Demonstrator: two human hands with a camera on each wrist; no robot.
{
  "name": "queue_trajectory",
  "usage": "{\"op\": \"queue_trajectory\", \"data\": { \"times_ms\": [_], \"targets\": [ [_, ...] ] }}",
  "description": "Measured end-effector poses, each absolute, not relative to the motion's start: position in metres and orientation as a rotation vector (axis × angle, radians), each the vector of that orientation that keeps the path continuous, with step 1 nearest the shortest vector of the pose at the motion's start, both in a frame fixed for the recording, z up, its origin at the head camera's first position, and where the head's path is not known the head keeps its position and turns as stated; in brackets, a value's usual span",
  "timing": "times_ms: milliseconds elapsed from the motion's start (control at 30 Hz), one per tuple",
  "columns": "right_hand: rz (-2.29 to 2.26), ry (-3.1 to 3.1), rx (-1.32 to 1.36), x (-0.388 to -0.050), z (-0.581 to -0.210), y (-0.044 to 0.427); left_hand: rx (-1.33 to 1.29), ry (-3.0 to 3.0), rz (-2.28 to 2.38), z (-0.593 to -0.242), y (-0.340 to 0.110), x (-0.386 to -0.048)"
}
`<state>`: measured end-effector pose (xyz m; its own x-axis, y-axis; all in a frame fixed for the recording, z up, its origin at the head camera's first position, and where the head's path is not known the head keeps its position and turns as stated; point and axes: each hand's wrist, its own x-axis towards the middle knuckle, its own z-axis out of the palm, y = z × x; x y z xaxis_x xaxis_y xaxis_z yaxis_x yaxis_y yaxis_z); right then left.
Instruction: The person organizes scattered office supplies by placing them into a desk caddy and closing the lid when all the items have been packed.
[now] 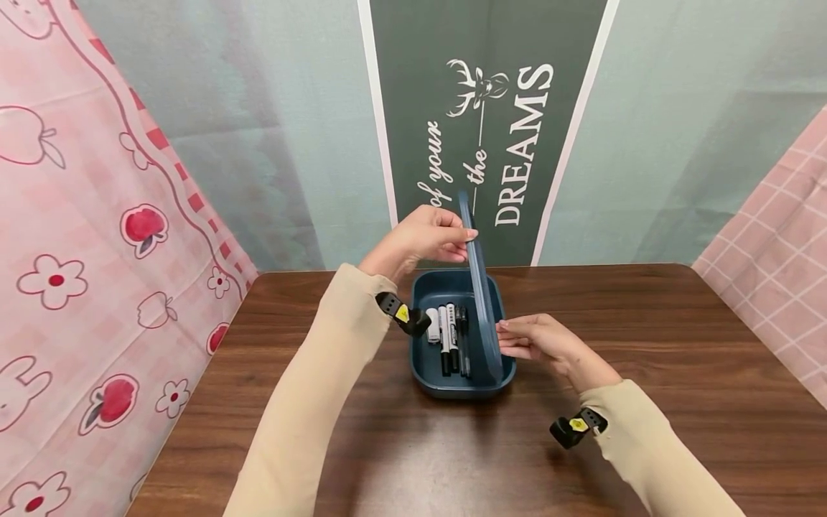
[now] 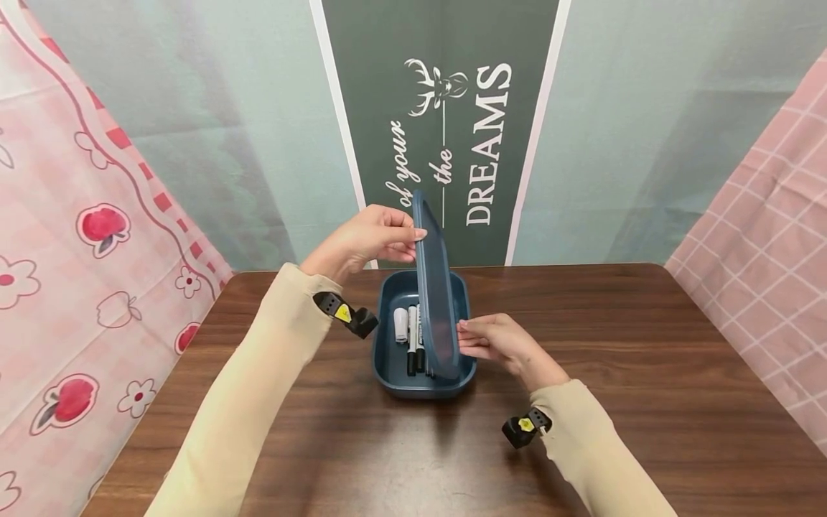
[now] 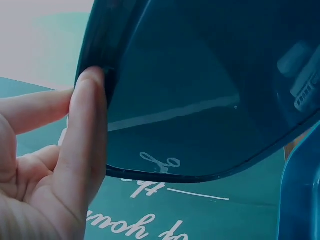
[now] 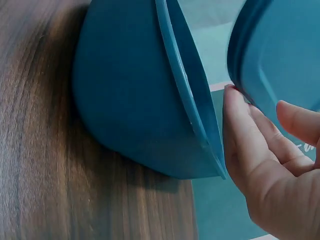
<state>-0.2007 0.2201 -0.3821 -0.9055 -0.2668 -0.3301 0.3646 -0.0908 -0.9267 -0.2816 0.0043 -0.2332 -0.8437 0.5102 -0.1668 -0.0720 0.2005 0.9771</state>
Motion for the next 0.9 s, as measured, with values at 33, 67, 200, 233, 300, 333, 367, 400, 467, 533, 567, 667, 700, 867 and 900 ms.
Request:
{"op": "queue_trajectory", "data": {
  "times_ms": [33, 67, 200, 233, 300, 333, 367, 400, 467, 533, 567, 667, 700, 867, 900],
  "targets": [
    [-2.062, 1.771, 0.120, -0.201, -0.382, 0.220, 0.402, 2.018, 1.697, -0.233, 0.003, -0.282],
    [-2.076, 1.772, 0.136, -0.201, -0.382, 0.219, 0.397, 2.020, 1.705, -0.233, 0.002, -0.282],
    [-2.155, 1.744, 0.190, -0.202, -0.378, 0.223, 0.355, 2.032, 1.745, -0.235, -0.004, -0.286],
    [-2.175, 1.735, 0.197, -0.202, -0.377, 0.225, 0.342, 2.032, 1.754, -0.236, -0.007, -0.287],
    [-2.205, 1.716, 0.209, -0.203, -0.376, 0.230, 0.319, 2.030, 1.769, -0.240, -0.011, -0.289],
    [-2.213, 1.712, 0.217, -0.203, -0.376, 0.232, 0.311, 2.028, 1.772, -0.242, -0.014, -0.290],
    [-2.218, 1.711, 0.222, -0.203, -0.376, 0.234, 0.304, 2.029, 1.769, -0.245, -0.016, -0.292],
    [-2.219, 1.714, 0.227, -0.203, -0.376, 0.236, 0.294, 2.026, 1.769, -0.248, -0.018, -0.293],
    [-2.215, 1.725, 0.248, -0.202, -0.376, 0.241, 0.268, 2.021, 1.763, -0.255, -0.023, -0.295],
    [-2.214, 1.741, 0.269, -0.201, -0.376, 0.244, 0.239, 2.022, 1.748, -0.263, -0.027, -0.299],
    [-2.217, 1.750, 0.276, -0.201, -0.375, 0.245, 0.226, 2.023, 1.737, -0.268, -0.030, -0.301],
    [-2.207, 1.807, 0.295, -0.199, -0.374, 0.246, 0.180, 2.022, 1.709, -0.282, -0.037, -0.308],
    [-2.198, 1.831, 0.298, -0.199, -0.374, 0.246, 0.168, 2.024, 1.697, -0.287, -0.040, -0.309],
    [-2.139, 1.944, 0.281, -0.198, -0.371, 0.244, 0.098, 2.046, 1.646, -0.314, -0.051, -0.317],
    [-2.122, 1.968, 0.282, -0.198, -0.371, 0.244, 0.085, 2.049, 1.632, -0.318, -0.052, -0.318]
  ]
}}
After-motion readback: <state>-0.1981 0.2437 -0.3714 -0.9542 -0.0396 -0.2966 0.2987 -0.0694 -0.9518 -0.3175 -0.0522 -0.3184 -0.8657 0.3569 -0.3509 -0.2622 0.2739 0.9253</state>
